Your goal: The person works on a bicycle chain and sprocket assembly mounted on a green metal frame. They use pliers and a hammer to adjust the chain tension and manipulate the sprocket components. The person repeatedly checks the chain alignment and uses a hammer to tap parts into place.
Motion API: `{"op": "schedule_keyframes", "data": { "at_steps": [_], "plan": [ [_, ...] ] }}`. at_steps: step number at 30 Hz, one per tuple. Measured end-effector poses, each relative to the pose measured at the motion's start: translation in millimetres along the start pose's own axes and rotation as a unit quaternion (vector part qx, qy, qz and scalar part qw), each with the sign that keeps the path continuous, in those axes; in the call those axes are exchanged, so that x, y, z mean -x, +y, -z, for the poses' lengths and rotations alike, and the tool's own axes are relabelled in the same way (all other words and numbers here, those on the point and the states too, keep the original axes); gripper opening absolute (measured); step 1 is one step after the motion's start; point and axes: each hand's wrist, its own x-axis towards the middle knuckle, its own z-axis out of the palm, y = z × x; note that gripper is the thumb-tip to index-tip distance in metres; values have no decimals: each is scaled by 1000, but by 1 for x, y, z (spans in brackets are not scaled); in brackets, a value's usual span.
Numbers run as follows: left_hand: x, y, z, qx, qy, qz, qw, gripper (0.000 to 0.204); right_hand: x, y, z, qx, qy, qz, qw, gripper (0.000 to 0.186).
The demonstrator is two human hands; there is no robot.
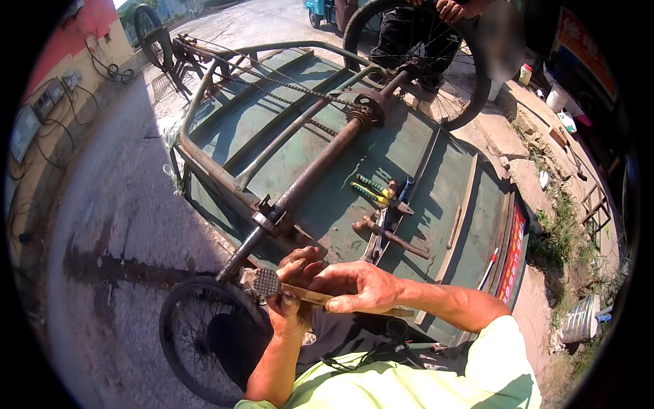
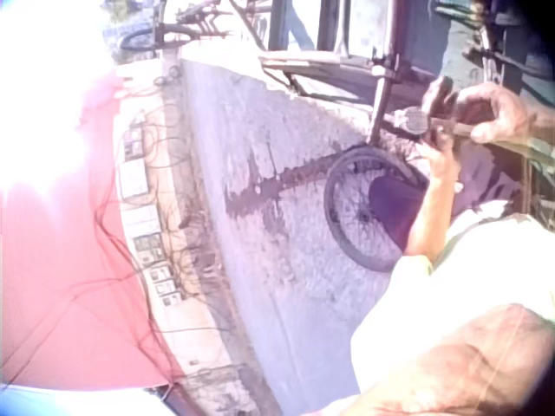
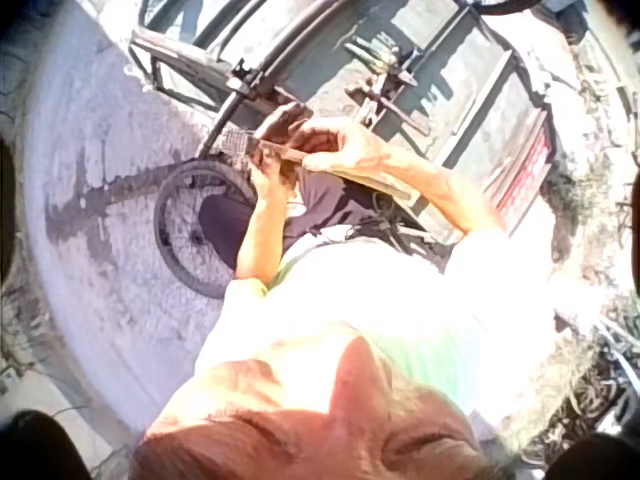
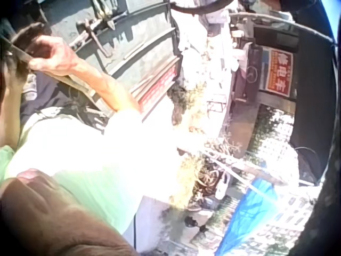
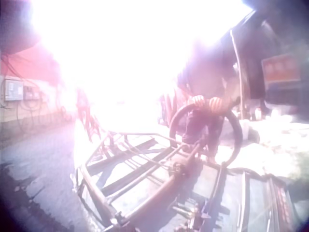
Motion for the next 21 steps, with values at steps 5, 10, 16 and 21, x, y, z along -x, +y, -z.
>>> {"op": "schedule_keyframes", "data": {
  "at_steps": [5,10,16,21],
  "plan": [
    [5,47,14,-46,105,-79,990,40,2,6,15,204,90,31,974,48],
    [14,89,45,-154,145,-151,966,41,15,42,73,230,257,-25,938,38],
    [38,59,64,-117,267,-5,957,31,-3,47,97,409,276,-26,870,41],
    [49,47,65,-151,264,45,952,30,16,42,109,583,324,-47,744,35]
  ]
}}
